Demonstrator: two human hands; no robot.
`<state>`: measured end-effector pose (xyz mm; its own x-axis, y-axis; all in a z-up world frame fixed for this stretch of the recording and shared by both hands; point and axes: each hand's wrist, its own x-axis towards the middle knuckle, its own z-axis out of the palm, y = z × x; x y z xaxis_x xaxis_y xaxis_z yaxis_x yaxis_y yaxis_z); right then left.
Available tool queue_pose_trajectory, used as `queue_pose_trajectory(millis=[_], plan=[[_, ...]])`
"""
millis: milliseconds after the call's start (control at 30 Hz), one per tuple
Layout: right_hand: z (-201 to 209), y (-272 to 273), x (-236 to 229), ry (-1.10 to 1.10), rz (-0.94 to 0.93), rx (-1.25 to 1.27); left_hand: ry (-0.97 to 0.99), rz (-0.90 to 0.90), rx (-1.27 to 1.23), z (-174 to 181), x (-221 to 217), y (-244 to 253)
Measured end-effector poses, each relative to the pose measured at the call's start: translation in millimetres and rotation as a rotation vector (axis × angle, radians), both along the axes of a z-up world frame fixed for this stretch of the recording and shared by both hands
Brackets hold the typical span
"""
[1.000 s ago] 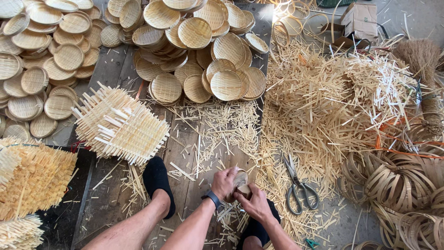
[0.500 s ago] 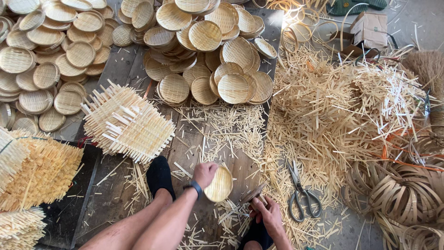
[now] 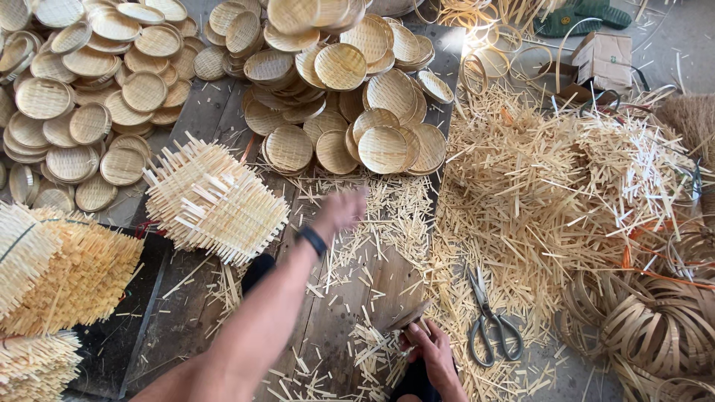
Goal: The person weaves bamboo strips through a pre-formed wooden frame to create a basket base, using shears to trim excess strips and pressing the weave tight by hand.
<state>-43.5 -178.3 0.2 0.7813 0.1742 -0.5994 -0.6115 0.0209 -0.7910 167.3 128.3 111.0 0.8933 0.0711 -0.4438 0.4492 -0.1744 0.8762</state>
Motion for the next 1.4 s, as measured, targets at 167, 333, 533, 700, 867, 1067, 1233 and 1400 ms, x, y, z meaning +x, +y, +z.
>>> queue_pose_trajectory(millis=[167, 333, 533, 700, 867, 1067, 1233, 1400], plan=[[14, 11, 21, -0.057, 0.019, 0.408, 0.592, 0.028, -0.245, -111, -151, -76], [4, 18, 45, -0.06, 0.231, -0.218, 0.222, 0.208, -0.062, -152, -176, -77], [-31, 40, 39, 0.139, -0.07, 0.204, -0.463, 0.572, 0.791, -132, -144, 56], [-40, 38, 27, 0.227, -0.104, 0.127, -0.18, 0.911, 1.097, -101, -148, 168], [-40, 33, 15, 0.234, -0.107, 0.104, -0.215, 0.873, 0.966, -104, -162, 209], [-49, 32, 13, 0.209, -0.107, 0.095, -0.295, 0.976, 0.85, -89, -159, 208], [-48, 30, 11, 0.226, -0.118, 0.122, -0.664, 1.01, 0.67, -56, -136, 212], [-39, 28, 10, 0.219, -0.117, 0.097, -0.675, 0.796, 0.47, -12, -115, 195]])
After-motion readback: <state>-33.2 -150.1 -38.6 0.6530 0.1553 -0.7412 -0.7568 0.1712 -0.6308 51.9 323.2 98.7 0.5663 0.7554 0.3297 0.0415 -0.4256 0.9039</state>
